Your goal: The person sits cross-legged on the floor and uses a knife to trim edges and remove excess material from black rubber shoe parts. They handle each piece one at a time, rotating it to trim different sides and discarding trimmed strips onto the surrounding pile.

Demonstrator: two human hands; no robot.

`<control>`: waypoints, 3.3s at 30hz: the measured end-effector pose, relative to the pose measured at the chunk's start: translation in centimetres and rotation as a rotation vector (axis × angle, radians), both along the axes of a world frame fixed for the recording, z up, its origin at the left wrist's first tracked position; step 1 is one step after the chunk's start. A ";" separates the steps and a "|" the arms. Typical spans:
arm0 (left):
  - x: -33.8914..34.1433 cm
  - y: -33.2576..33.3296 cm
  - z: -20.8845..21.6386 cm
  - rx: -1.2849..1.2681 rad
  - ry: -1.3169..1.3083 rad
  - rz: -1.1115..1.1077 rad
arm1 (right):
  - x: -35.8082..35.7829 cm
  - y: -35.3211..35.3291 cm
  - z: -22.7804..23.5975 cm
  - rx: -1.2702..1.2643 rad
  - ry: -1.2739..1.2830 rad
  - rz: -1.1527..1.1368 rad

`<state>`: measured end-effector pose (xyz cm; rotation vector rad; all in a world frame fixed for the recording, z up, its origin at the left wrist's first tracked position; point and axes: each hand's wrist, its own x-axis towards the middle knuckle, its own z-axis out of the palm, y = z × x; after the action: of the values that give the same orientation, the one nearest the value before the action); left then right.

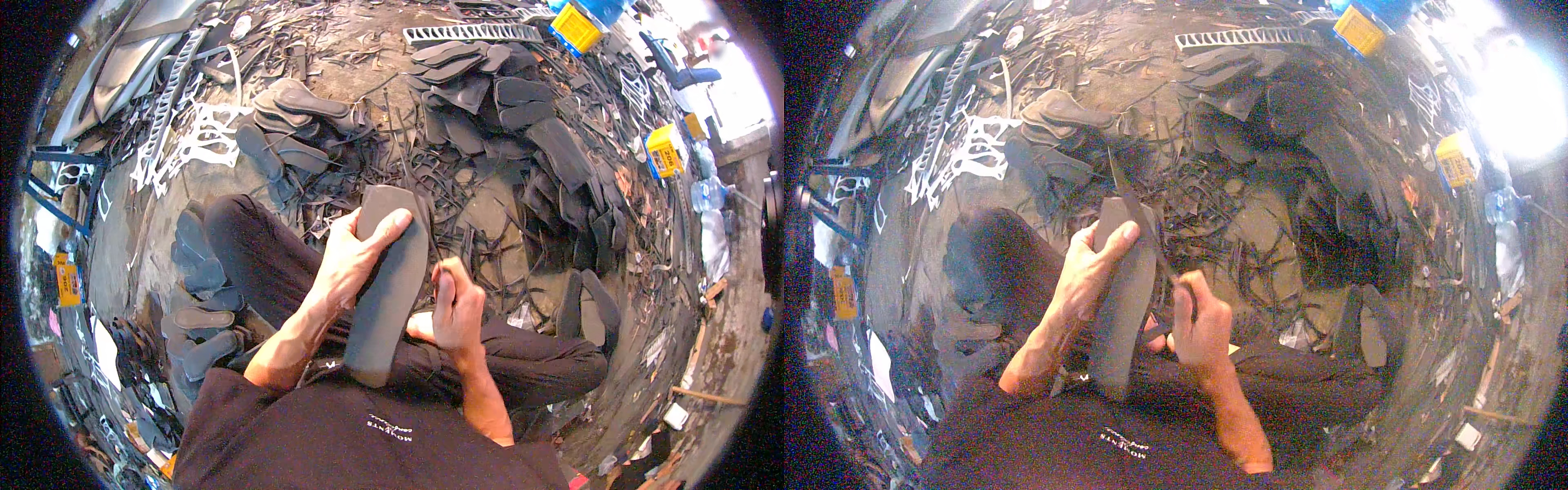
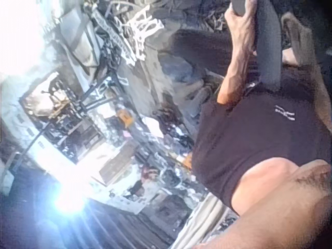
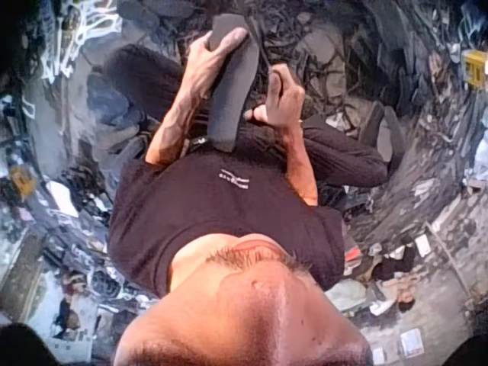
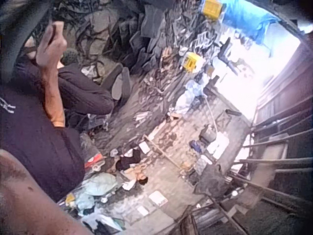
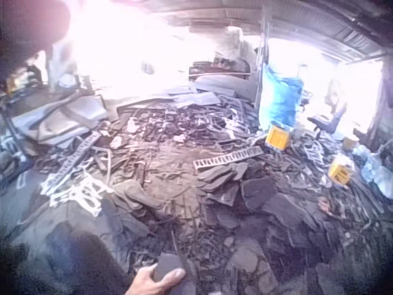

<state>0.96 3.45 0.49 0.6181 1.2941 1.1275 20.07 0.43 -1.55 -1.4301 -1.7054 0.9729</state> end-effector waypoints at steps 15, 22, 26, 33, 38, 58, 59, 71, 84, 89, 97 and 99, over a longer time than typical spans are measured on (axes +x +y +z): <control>-2.9 0.7 0.0 0.154 0.090 -0.291 | 3.0 5.0 2.2 -0.421 0.304 0.172; -4.4 1.2 0.6 0.196 0.163 -0.344 | 4.3 0.9 3.7 -0.341 0.062 0.237; -3.6 0.8 0.5 0.243 0.330 -0.965 | 3.6 1.4 1.6 -0.267 0.013 0.286; -6.7 2.4 0.1 0.294 0.083 0.547 | 5.9 3.4 0.5 -0.592 0.474 0.004; -5.2 -0.3 -3.8 0.077 -0.045 0.627 | 2.1 1.9 -2.8 -0.509 0.351 0.132; -2.9 -7.6 -6.2 -0.038 -0.291 0.747 | -6.9 2.2 -0.8 -0.489 0.015 0.386; -3.1 -8.1 -6.2 -0.052 -0.284 0.713 | -8.0 3.3 -2.2 -0.430 0.010 0.386; -5.8 -11.4 -5.2 0.045 -0.405 0.576 | -6.8 2.7 -5.3 -0.457 0.071 0.555; -2.6 -11.6 -4.4 0.002 -0.462 0.337 | -13.5 13.1 -6.4 -0.278 -0.128 0.245; -0.6 -11.6 -1.3 -0.062 -0.457 0.130 | -10.7 15.3 -12.5 -0.126 -0.111 -0.012; -1.3 -12.4 -6.4 -0.067 -0.415 -0.057 | -7.3 8.3 -4.3 -0.452 0.615 0.229; -1.8 -12.3 -7.7 -0.086 -0.285 -0.092 | -6.6 6.8 -2.7 -0.534 0.683 0.235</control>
<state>-0.80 -8.87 -7.19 0.4309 1.0532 1.0372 13.45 7.19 -4.27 -1.0082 -1.1503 1.8940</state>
